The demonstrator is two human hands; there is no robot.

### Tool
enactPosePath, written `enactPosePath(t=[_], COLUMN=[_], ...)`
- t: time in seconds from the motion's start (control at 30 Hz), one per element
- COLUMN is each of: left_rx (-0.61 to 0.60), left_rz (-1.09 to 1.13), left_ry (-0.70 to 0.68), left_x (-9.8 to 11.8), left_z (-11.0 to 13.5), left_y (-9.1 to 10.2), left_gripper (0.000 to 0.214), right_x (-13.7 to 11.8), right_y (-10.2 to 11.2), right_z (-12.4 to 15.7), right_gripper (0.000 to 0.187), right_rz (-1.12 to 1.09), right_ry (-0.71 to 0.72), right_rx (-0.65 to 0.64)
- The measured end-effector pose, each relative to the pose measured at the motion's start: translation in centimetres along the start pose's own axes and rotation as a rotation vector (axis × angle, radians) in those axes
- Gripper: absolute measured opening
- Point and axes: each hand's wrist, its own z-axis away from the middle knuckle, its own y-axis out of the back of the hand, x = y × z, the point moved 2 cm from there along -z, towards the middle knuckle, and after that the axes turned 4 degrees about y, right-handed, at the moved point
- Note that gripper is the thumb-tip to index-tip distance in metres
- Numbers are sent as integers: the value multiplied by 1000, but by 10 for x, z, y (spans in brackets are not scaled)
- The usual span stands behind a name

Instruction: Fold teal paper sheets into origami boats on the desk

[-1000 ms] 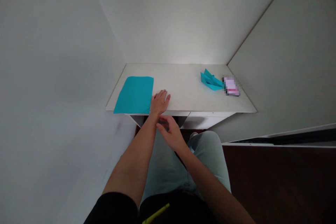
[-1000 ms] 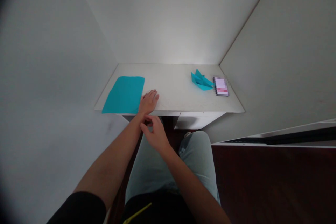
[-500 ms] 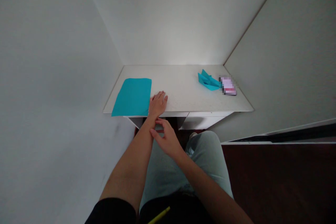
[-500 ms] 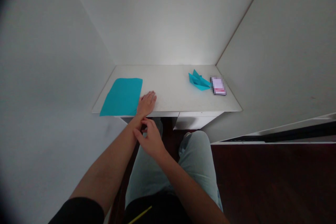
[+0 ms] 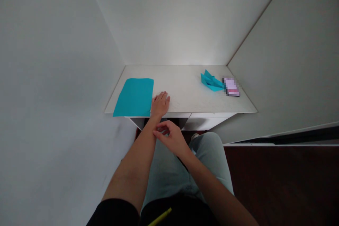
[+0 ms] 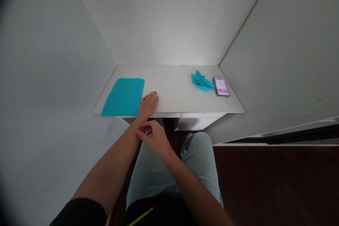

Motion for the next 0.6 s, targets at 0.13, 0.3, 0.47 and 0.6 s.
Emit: enactPosePath(t=[0.13, 0.3, 0.47, 0.6], left_rx=[-6, 10, -7, 21], left_rz=[17, 3, -5, 3], left_ry=[-12, -4, 6, -14], left_x=[-1, 0, 1, 0], left_z=[0, 0, 0, 0], left_y=[-2, -1, 0, -1], left_gripper=[60, 57, 56, 56], right_x=[6, 8, 11, 8], right_y=[-3, -2, -2, -1], right_z=[-1, 4, 2, 4], right_gripper=[49, 21, 49, 22], right_rz=[-5, -27, -32, -77], right_ry=[14, -3, -4, 10], right_rx=[90, 37, 85, 27])
